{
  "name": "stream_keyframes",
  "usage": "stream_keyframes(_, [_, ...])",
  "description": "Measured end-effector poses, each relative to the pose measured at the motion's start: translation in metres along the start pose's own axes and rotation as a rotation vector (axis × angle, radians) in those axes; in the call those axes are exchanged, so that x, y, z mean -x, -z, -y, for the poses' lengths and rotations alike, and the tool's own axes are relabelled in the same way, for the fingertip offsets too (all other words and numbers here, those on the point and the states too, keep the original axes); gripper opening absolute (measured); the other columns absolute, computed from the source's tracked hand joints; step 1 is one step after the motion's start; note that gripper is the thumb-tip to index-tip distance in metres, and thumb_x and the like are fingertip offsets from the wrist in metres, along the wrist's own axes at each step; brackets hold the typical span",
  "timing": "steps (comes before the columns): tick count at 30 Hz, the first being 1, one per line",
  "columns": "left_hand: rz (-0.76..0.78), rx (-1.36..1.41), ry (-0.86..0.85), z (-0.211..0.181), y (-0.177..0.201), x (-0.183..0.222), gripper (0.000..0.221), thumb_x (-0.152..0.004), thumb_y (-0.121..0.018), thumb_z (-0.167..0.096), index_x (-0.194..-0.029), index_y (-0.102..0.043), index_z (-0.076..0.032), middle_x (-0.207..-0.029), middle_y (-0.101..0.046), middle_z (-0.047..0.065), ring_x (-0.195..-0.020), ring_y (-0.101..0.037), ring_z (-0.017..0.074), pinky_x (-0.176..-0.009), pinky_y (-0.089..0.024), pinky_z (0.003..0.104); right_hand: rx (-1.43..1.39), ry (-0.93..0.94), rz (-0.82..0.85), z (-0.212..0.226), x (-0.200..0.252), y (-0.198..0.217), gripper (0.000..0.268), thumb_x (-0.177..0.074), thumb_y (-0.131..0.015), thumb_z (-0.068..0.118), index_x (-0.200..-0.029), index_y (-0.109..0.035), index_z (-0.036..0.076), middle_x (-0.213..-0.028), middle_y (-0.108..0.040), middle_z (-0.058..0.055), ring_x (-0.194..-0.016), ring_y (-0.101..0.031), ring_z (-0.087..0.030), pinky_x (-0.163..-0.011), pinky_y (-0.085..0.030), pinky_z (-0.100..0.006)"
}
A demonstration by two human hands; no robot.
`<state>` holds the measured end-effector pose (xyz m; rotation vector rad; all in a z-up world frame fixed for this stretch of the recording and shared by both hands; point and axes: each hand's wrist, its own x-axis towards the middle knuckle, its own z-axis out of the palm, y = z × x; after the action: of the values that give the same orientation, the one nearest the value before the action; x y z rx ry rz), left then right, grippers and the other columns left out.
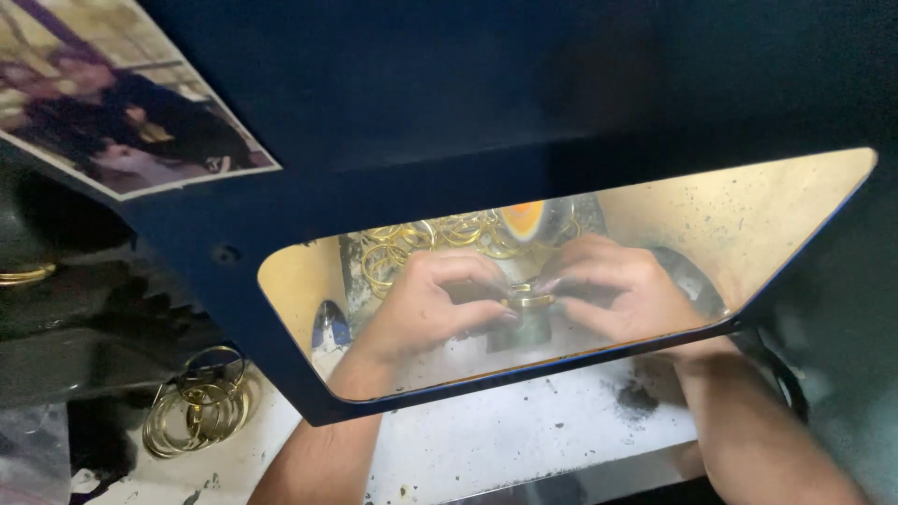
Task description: Polishing a metal ring using a rotating polishing wheel inside a protective enclosure.
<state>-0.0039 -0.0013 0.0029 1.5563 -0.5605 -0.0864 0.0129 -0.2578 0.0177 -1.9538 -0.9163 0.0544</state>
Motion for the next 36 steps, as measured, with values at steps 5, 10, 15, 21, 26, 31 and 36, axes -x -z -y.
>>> stream_keyframes(5, [-0.047,-0.017,-0.023,-0.001,-0.001,0.001,0.009,-0.081,-0.084,-0.010,-0.087,-0.078,-0.011,-0.088,-0.079,0.006,-0.089,-0.076,0.0228,-0.086,-0.058,0.038,0.015,-0.051,-0.107,0.010,-0.005,-0.003,0.012,-0.082,-0.077,0.004,-0.095,-0.079,0.003,-0.090,-0.075,-0.014,-0.095,-0.072,-0.032,-0.088,-0.057,-0.047])
stream_keyframes(10, [-0.071,-0.012,-0.005,0.000,-0.007,-0.001,0.008,-0.087,-0.077,-0.007,-0.093,-0.080,-0.010,-0.088,-0.080,0.010,-0.089,-0.076,0.0256,-0.085,-0.058,0.040,0.031,-0.229,-0.174,0.016,-0.008,-0.006,0.019,-0.078,-0.079,0.000,-0.097,-0.081,0.005,-0.093,-0.078,-0.011,-0.097,-0.074,-0.027,-0.084,-0.058,-0.042])
stream_keyframes(15, [-0.303,-0.098,0.074,0.011,-0.026,-0.008,0.009,-0.093,-0.073,-0.014,-0.096,-0.082,-0.011,-0.083,-0.079,0.005,-0.083,-0.077,0.0204,-0.079,-0.059,0.033,-0.015,-0.589,-0.317,0.020,-0.014,-0.013,0.022,-0.084,-0.076,0.006,-0.105,-0.081,0.009,-0.105,-0.079,-0.011,-0.109,-0.073,-0.024,-0.099,-0.055,-0.044])
stream_keyframes(21, [-0.436,-0.089,0.103,0.017,-0.024,-0.005,0.015,-0.093,-0.073,-0.011,-0.104,-0.082,-0.013,-0.093,-0.081,0.009,-0.097,-0.077,0.0239,-0.087,-0.059,0.036,-0.026,-0.488,-0.378,0.019,-0.028,-0.029,0.015,-0.090,-0.076,0.010,-0.104,-0.080,0.008,-0.094,-0.079,-0.011,-0.101,-0.074,-0.023,-0.095,-0.057,-0.042])
stream_keyframes(26, [-0.472,-0.094,0.082,0.023,-0.026,-0.006,0.015,-0.092,-0.073,-0.010,-0.104,-0.082,-0.013,-0.094,-0.081,0.011,-0.098,-0.077,0.0258,-0.086,-0.059,0.037,0.008,-0.507,-0.402,0.026,-0.029,-0.033,0.013,-0.090,-0.075,0.008,-0.102,-0.080,0.007,-0.092,-0.079,-0.011,-0.100,-0.074,-0.023,-0.095,-0.056,-0.044])
stream_keyframes(31, [-0.403,-0.066,0.035,0.010,-0.010,-0.002,0.013,-0.093,-0.074,-0.012,-0.103,-0.081,-0.013,-0.096,-0.080,0.010,-0.101,-0.076,0.0257,-0.088,-0.059,0.039,-0.010,-0.386,-0.432,0.028,-0.030,-0.034,0.011,-0.090,-0.074,0.006,-0.099,-0.079,0.006,-0.088,-0.078,-0.010,-0.092,-0.071,-0.018,-0.091,-0.057,-0.044])
stream_keyframes(36, [-0.205,-0.053,0.026,0.005,-0.007,0.002,0.018,-0.093,-0.069,-0.006,-0.107,-0.080,-0.007,-0.098,-0.079,0.018,-0.099,-0.076,0.0354,-0.090,-0.058,0.046,0.047,-0.190,-0.339,0.024,-0.019,-0.023,0.009,-0.083,-0.078,0.003,-0.092,-0.078,0.004,-0.086,-0.073,-0.012,-0.087,-0.069,-0.023,-0.086,-0.057,-0.040])
